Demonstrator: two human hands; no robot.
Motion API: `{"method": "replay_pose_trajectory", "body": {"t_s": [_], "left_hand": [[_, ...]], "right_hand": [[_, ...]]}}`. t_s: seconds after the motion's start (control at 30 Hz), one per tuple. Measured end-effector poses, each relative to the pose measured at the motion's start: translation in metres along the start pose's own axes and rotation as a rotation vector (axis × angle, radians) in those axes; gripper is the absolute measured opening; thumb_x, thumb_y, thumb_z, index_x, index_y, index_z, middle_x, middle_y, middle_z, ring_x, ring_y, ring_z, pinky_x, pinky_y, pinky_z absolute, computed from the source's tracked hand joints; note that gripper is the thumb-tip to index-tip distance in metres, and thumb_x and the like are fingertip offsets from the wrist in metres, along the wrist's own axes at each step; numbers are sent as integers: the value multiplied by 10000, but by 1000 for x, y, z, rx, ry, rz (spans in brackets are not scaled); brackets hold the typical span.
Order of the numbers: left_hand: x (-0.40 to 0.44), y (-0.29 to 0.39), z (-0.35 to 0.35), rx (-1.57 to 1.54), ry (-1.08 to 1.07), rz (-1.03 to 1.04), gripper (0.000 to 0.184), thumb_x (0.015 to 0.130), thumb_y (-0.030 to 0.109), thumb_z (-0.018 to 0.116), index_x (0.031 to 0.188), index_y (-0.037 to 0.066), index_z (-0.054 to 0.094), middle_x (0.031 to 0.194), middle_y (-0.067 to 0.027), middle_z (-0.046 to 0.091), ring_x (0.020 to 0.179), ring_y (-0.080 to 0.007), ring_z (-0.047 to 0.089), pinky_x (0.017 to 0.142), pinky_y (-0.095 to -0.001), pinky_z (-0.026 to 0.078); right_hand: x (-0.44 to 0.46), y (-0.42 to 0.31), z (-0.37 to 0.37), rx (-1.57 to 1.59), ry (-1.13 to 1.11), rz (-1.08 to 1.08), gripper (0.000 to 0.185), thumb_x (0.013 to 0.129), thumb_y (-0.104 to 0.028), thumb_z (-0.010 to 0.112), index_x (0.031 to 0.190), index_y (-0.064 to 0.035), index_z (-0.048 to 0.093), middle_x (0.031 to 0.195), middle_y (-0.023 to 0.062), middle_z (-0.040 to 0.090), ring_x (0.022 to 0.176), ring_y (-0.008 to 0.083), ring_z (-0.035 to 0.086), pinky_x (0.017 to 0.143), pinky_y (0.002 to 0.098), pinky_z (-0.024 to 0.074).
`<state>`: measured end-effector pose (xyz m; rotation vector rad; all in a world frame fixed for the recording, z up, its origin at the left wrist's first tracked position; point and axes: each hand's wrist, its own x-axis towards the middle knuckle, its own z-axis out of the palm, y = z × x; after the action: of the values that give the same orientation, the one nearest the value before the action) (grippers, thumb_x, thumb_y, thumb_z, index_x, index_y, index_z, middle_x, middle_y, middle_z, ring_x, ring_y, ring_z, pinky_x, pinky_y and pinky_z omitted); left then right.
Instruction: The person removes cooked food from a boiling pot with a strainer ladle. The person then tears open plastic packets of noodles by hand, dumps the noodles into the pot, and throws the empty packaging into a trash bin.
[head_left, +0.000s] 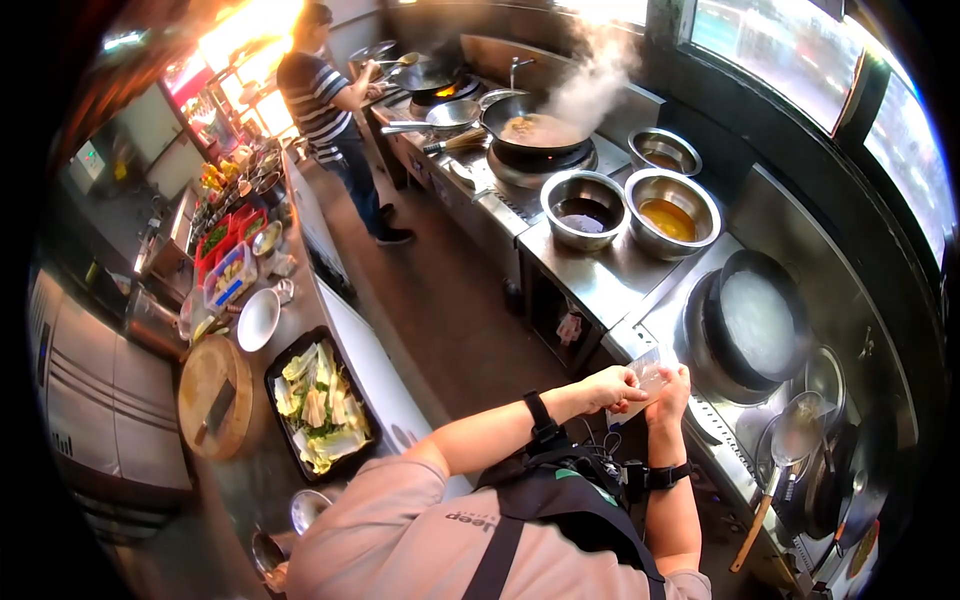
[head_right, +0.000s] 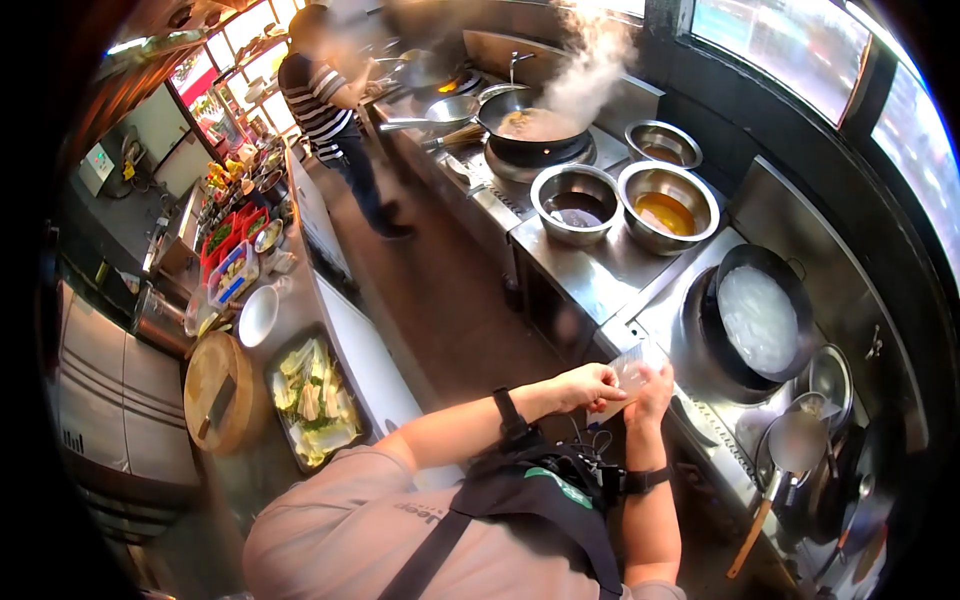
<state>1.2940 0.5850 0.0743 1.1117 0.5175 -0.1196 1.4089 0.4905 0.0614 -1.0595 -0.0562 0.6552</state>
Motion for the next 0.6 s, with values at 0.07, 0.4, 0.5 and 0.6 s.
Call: {"method": "replay_pose_trajectory", "body": {"t_s": [0.07, 0.4, 0.5, 0.6], "left_hand": [[2, 2, -1, 102, 9, 15, 192, 863, 172, 680, 800, 79, 525, 656, -13, 568, 530, -78, 546, 472, -208, 447], [-60, 128, 7, 774, -360, 129, 135, 881, 112, 626, 814, 29, 543, 634, -37, 588, 511, -120, 606, 469, -249, 471], [-73, 151, 18, 919, -463, 182, 109, 851, 112, 642, 819, 31, 576, 652, -45, 595, 514, -112, 581, 474, -266, 457], [-86, 169, 26, 1124, -523, 221, 92, 820, 107, 655, 869, 36, 623, 708, -46, 619, 610, -135, 586, 553, -295, 464]], "right_hand": [[-5, -7, 4, -16, -6, -7, 114, 767, 17, 496, 850, -60, 478, 831, 73, 569, 762, 195, 587, 709, 322, 503], [11, -55, -28, -152, -439, -112, 237, 914, -112, 511, 1108, 12, 565, 1109, 113, 610, 1017, 186, 577, 911, 330, 453], [-2, -72, -4, -132, -667, -218, 238, 871, -135, 553, 997, 52, 628, 1133, 197, 612, 1007, 261, 604, 901, 345, 475], [-26, -87, 9, -91, -967, -144, 262, 888, -190, 563, 880, 53, 658, 979, 203, 646, 901, 277, 628, 787, 352, 512]]}}
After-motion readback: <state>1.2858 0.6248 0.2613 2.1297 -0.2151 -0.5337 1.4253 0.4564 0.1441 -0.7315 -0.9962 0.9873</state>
